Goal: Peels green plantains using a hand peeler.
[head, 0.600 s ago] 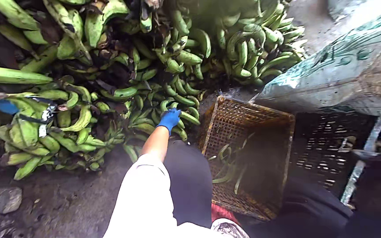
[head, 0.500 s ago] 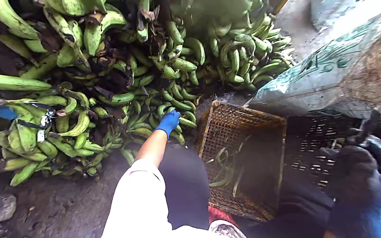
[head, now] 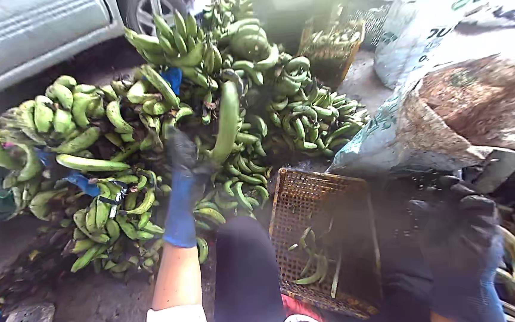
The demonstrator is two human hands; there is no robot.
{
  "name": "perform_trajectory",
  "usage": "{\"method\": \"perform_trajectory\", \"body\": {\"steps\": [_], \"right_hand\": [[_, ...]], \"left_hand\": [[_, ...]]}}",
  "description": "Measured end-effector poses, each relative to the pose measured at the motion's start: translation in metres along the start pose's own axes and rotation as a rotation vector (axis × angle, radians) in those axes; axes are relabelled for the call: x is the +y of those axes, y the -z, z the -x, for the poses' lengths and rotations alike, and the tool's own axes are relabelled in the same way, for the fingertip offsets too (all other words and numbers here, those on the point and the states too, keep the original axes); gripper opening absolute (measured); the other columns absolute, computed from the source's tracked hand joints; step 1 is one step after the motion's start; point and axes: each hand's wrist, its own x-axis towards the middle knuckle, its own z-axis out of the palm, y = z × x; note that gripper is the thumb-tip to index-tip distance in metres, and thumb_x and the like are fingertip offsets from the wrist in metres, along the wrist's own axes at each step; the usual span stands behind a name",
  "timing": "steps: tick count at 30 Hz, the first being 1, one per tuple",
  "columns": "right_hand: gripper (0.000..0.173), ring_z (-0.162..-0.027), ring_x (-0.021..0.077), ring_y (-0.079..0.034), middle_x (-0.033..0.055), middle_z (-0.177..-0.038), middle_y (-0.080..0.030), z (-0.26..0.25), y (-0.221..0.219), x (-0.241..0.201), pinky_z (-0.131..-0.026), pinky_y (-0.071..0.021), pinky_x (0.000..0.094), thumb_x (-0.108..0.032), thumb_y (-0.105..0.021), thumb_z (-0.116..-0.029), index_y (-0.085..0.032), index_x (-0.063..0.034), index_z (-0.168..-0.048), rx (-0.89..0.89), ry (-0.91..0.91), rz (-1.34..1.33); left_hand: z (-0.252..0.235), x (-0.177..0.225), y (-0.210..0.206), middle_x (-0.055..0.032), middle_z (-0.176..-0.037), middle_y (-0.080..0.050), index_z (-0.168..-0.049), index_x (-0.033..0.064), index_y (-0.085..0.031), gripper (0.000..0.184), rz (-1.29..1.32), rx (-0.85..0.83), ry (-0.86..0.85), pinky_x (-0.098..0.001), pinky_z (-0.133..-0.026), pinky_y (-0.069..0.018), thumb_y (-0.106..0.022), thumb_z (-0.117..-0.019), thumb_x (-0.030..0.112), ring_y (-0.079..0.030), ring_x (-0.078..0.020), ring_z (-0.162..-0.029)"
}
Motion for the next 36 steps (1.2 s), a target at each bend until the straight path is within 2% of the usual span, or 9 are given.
{"method": "perform_trajectory", "body": {"steps": [3, 10, 17, 21, 24, 28, 30, 34, 36], "right_hand": [[0.032, -0.100, 0.0152, -0.070, -0.0016, -0.119, -0.068, 0.019, -0.006, 0.008, -0.082, -0.0619, 0.0344, -0.032, -0.037, -0.1110, -0.051, -0.0172, -0.136, -0.030, -0.128, -0.096], [0.042, -0.081, 0.0201, -0.071, 0.0087, -0.105, -0.070, 0.163, -0.016, 0.085, -0.067, -0.0637, 0.0416, -0.027, -0.052, -0.1056, -0.050, -0.0053, -0.142, -0.057, -0.636, 0.351], [0.033, -0.082, 0.0059, -0.069, -0.0048, -0.107, -0.072, 0.125, -0.051, -0.012, -0.069, -0.0615, 0.0258, -0.040, -0.055, -0.1047, -0.061, -0.0233, -0.133, -0.273, 0.347, 0.210], [0.036, -0.086, 0.0119, -0.068, 0.0035, -0.102, -0.071, 0.155, -0.017, 0.048, -0.078, -0.0590, 0.0371, -0.032, -0.054, -0.1035, -0.064, -0.0094, -0.130, -0.383, -0.496, 0.574], [0.038, -0.076, 0.0152, -0.068, 0.0057, -0.097, -0.070, 0.138, -0.023, 0.033, -0.065, -0.0610, 0.0360, -0.034, -0.048, -0.1067, -0.061, -0.0093, -0.132, -0.434, -0.741, 0.392], [0.048, -0.109, 0.0090, -0.066, -0.0023, -0.127, -0.068, 0.043, -0.033, -0.017, -0.094, -0.0566, 0.0330, -0.050, -0.047, -0.1052, -0.062, -0.0197, -0.140, -0.517, 0.043, 0.721], [0.047, -0.121, 0.0260, -0.062, 0.0079, -0.133, -0.066, 0.012, -0.034, -0.025, -0.102, -0.0449, 0.0561, -0.053, -0.044, -0.1038, -0.062, -0.0295, -0.142, -0.487, 0.500, 1.113], [0.039, -0.114, 0.0224, -0.064, 0.0029, -0.123, -0.070, 0.025, -0.037, -0.007, -0.101, -0.0422, 0.0571, -0.054, -0.055, -0.0994, -0.065, -0.0412, -0.135, -0.464, 0.618, 1.144], [0.035, -0.109, 0.0340, -0.066, 0.0130, -0.120, -0.070, 0.015, -0.039, 0.005, -0.092, -0.0447, 0.0643, -0.046, -0.062, -0.0975, -0.071, -0.0283, -0.126, -0.298, 0.648, 1.190]], "left_hand": [[0.008, -0.001, -0.065, -0.0054, -0.127, -0.065, -0.154, 0.0142, -0.036, 0.086, 0.153, -0.165, 0.101, -0.0369, -0.091, -0.0592, -0.082, -0.0825, 0.028, -0.067, -0.0139, -0.108], [0.053, 0.023, -0.128, -0.0093, -0.134, -0.062, -0.152, 0.0301, -0.037, 0.057, 0.754, -0.484, 0.364, -0.0419, -0.085, -0.0599, -0.060, -0.1005, 0.022, -0.067, -0.0242, -0.109], [0.104, 0.014, -0.141, -0.0055, -0.129, -0.064, -0.150, 0.0247, -0.042, 0.064, 0.725, -0.506, 0.325, -0.0377, -0.090, -0.0585, -0.066, -0.0934, 0.007, -0.066, -0.0181, -0.111], [0.098, 0.013, -0.135, -0.0079, -0.126, -0.064, -0.145, 0.0247, -0.044, 0.058, 0.932, -0.535, 0.383, -0.0398, -0.090, -0.0576, -0.066, -0.0931, 0.010, -0.066, -0.0205, -0.109], [0.082, 0.019, -0.137, -0.0059, -0.120, -0.067, -0.141, 0.0244, -0.050, 0.050, 1.035, -0.552, 0.471, -0.0390, -0.083, -0.0604, -0.064, -0.0973, 0.044, -0.069, -0.0189, -0.101], [0.060, 0.051, -0.157, -0.0026, -0.095, -0.069, -0.123, 0.0217, -0.064, 0.056, 0.906, -0.564, 0.665, -0.0276, -0.061, -0.0577, -0.043, -0.0992, 0.068, -0.066, -0.0104, -0.073], [0.046, 0.060, -0.172, -0.0030, -0.089, -0.068, -0.118, 0.0203, -0.064, 0.054, 0.871, -0.549, 0.647, -0.0282, -0.061, -0.0585, -0.042, -0.1006, 0.066, -0.066, -0.0105, -0.071], [0.036, 0.052, -0.193, -0.0051, -0.101, -0.070, -0.135, 0.0212, -0.057, 0.052, 0.696, -0.569, 0.468, -0.0320, -0.072, -0.0594, -0.035, -0.1058, 0.058, -0.068, -0.0130, -0.081], [0.050, 0.042, -0.204, -0.0032, -0.110, -0.069, -0.141, 0.0225, -0.055, 0.046, 0.672, -0.642, 0.449, -0.0317, -0.080, -0.0585, -0.034, -0.1085, 0.048, -0.067, -0.0114, -0.091]]}}
